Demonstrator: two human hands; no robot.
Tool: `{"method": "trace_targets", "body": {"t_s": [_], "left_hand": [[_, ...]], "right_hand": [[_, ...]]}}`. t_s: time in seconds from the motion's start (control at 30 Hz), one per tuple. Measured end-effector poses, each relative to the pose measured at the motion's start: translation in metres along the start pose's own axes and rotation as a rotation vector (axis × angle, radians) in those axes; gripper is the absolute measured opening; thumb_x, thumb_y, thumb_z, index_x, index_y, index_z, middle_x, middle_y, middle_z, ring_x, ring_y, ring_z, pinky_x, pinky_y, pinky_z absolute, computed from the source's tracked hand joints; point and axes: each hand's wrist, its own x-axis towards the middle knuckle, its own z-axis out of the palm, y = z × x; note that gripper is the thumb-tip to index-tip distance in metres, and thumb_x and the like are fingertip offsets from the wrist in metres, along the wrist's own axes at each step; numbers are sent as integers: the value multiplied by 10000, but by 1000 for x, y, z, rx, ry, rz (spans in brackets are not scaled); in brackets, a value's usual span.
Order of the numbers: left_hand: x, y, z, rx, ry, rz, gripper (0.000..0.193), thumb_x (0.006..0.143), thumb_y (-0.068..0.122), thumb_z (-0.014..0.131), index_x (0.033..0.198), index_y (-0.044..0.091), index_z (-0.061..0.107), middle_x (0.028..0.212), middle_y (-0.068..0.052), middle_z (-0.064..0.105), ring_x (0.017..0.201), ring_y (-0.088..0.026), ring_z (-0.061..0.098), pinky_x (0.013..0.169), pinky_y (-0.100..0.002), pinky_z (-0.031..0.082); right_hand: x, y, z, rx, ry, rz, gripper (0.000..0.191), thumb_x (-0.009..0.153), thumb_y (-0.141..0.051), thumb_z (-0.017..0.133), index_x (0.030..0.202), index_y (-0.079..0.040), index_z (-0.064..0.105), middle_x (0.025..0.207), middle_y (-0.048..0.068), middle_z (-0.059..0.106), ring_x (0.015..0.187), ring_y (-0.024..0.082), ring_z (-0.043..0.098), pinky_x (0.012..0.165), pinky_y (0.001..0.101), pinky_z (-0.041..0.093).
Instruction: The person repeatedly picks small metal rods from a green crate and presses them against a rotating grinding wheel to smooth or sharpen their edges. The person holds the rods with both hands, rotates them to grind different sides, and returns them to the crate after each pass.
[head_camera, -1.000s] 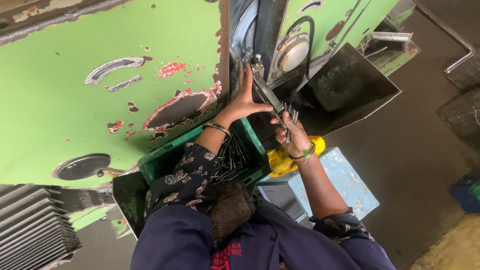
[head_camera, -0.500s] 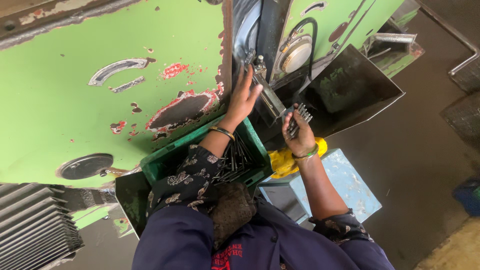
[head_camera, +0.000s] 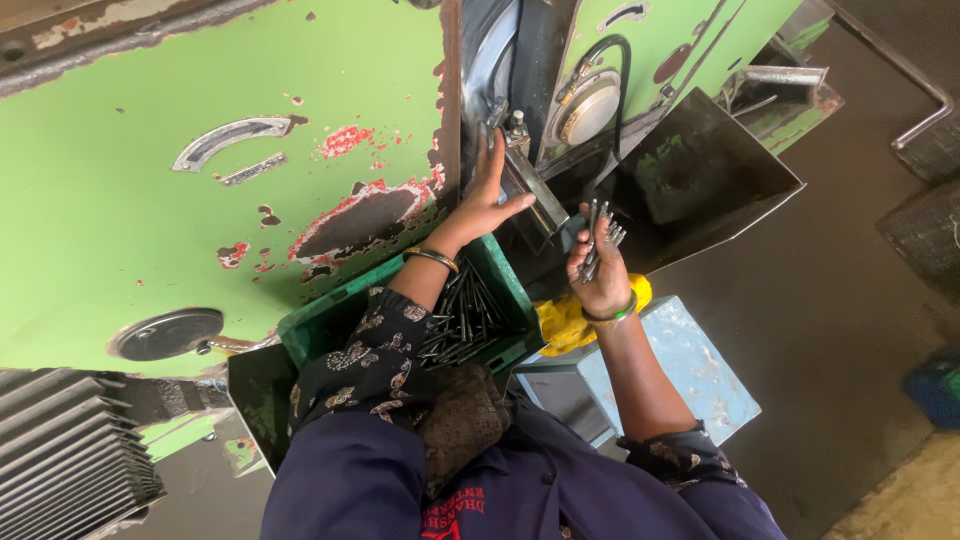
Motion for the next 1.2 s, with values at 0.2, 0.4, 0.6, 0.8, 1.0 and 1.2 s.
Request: {"method": "trace_targets", "body": {"t_s": [0.2, 0.4, 0.6, 0.8, 1.0, 1.2], "left_hand": [[-2, 3, 0, -4, 30, 47, 1044, 1015, 398, 679, 1648, 179, -122, 1703, -254, -219, 1600, -417, -136, 1283, -536, 97], [-1, -2, 5, 80, 109, 129, 923, 1076, 314, 619, 1660, 145, -75, 1722, -236, -175, 1618, -414, -62, 1301, -520, 132], [2, -4, 8, 99, 134, 80, 1030, 999, 404, 686, 1683, 156, -44, 1747, -245, -152, 1644, -420, -15, 1325, -517, 156], [5, -1, 7, 120, 53, 117, 1499, 680, 632, 878, 1566, 144, -228, 1606, -283, -283, 1518, -456, -186, 1225, -565, 88], [5, -6, 4, 84, 16, 31, 1292, 867, 551, 794, 1622, 164, -181, 1674, -272, -269, 1575, -446, -163, 1271, -558, 85], [0, -15, 12, 93, 169, 53, 913, 1059, 443, 621, 1685, 180, 11, 1748, -282, -33, 1634, -446, 34, 1308, -534, 188]], "right_hand": [[-14, 2, 18, -125, -67, -26, 534, 1049, -361, 579, 1527, -168, 441, 890, -27, 552, 729, 64, 534, 644, 217, 476], [-28, 1, 35, -253, -261, 15, 625, 1061, -294, 589, 1604, -178, 302, 897, 7, 522, 701, 74, 476, 582, 216, 416], [-18, 2, 28, -291, -205, 114, 282, 1090, -283, 609, 1291, -136, 478, 937, 25, 559, 713, 74, 484, 569, 214, 418], [-13, 5, 24, -380, -47, 71, 273, 1052, -341, 576, 1155, -90, 598, 961, 57, 642, 669, 76, 507, 531, 206, 426], [-4, 6, 21, -292, 76, 61, 232, 1052, -293, 585, 1221, -135, 571, 931, 40, 634, 678, 95, 532, 536, 215, 429], [3, 3, 14, -198, 107, 39, 302, 1035, -213, 576, 1335, -178, 552, 906, 19, 623, 692, 94, 559, 561, 213, 461]]}}
